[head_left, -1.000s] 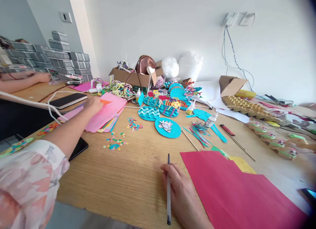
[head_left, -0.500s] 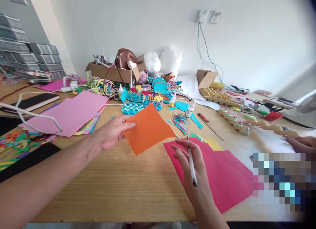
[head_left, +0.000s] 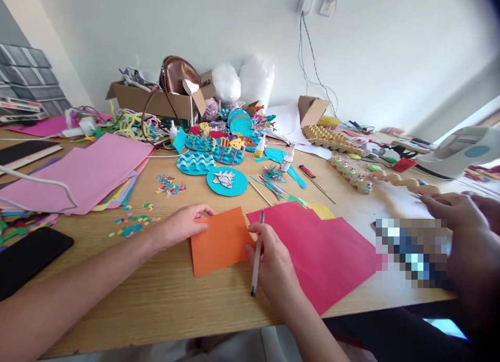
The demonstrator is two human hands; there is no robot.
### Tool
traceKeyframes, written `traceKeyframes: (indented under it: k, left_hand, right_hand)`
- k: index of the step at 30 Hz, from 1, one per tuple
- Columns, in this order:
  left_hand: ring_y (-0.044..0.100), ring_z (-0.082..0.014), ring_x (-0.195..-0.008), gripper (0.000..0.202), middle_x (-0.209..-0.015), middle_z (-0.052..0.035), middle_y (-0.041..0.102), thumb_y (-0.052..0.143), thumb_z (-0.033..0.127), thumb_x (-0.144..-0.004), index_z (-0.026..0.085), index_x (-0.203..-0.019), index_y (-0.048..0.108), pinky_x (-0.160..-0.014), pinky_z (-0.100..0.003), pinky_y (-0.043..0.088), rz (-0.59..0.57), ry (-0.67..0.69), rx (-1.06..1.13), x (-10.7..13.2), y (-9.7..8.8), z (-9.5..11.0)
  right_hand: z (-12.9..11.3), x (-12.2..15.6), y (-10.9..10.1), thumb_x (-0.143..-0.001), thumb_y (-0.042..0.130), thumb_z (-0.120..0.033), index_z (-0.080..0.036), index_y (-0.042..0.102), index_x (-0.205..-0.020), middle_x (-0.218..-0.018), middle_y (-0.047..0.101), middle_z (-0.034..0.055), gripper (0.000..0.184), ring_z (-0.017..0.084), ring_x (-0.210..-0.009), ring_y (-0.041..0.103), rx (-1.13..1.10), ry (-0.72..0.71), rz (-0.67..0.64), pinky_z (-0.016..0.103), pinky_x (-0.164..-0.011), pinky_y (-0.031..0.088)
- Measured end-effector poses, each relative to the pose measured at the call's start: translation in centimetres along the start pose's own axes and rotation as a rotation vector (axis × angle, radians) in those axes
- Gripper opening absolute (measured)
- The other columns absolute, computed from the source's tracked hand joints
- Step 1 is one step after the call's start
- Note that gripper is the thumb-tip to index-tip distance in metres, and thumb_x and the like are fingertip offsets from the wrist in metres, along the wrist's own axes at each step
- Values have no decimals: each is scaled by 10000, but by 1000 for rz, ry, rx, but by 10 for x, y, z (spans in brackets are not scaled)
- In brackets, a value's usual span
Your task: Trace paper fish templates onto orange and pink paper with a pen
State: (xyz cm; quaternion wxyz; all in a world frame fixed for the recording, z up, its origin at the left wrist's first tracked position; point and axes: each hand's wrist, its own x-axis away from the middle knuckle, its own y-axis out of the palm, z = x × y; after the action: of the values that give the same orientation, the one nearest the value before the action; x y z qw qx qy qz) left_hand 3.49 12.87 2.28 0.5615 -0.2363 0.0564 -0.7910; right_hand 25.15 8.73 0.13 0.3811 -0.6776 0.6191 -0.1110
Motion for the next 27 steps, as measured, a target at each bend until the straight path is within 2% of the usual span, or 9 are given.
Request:
traceKeyframes:
  k: [3,6,9,12,14,16,18,23,27]
  left_hand:
    - [601,-180,-739,463,-859,-24,623,493,249,-682,183,-1140,512,-612,-249,433,106,20,-277,-1,-2,-4]
    - [587,-181,-848,435,-979,-43,611,482,179,-703,195,-1134,535,-716,-262,444,177,94,-482,-2,-5,-7]
    - [573,-177,-905,377,-1067,-58,588,449,141,-735,191,-1093,556,-786,-284,451,236,275,-592,-1,-8,-10]
    - [560,-202,-943,279,-1034,-82,589,403,141,-792,162,-991,598,-837,-343,450,283,447,-738,6,-8,-8]
    - [567,-209,-932,257,-972,-84,616,375,142,-829,156,-896,623,-840,-354,457,229,520,-840,16,-4,-6]
    - [579,-202,-942,282,-989,-80,641,362,130,-849,163,-879,640,-848,-336,466,113,589,-913,26,3,-6]
    - [554,-208,-1052,302,-1124,-90,618,376,107,-844,159,-989,635,-927,-342,437,55,638,-967,34,11,-12]
    - [451,-248,-1214,412,-1325,-101,491,486,170,-829,183,-1239,520,-1031,-417,348,82,604,-1013,39,21,-36]
    - [457,-252,-1208,403,-1318,-98,500,466,192,-852,196,-1252,514,-1028,-441,348,126,642,-1054,37,22,-45]
  right_hand:
    - [0,6,1,-735,413,-62,-194,498,-979,-861,556,35,290,131,-625,508,63,-74,-64,228,-562,384]
    - [0,9,1,-728,398,-50,-186,519,-944,-828,561,36,282,142,-647,522,108,-93,-101,224,-554,366]
    - [-1,8,-1,-727,393,-49,-183,525,-916,-808,560,36,266,142,-627,512,147,-88,-123,222,-537,347]
    - [-2,7,-3,-736,385,-43,-182,527,-899,-809,566,41,257,147,-626,508,175,-65,-137,226,-534,340]
    - [-2,6,-4,-742,384,-38,-182,530,-895,-820,572,43,256,147,-630,511,183,-51,-145,228,-538,341]
    - [-2,5,-5,-749,389,-37,-181,537,-890,-825,576,44,250,148,-641,520,189,-50,-157,227,-546,346]
    - [-2,3,-5,-762,393,-38,-175,544,-893,-825,580,47,242,151,-661,529,198,-55,-175,228,-557,354]
    - [-5,-2,-9,-788,414,-31,-166,567,-939,-875,610,67,254,173,-721,541,269,-55,-248,250,-592,376]
    - [-14,-4,-12,-813,484,-74,-174,582,-910,-885,630,72,171,220,-864,513,327,-85,-121,301,-718,394]
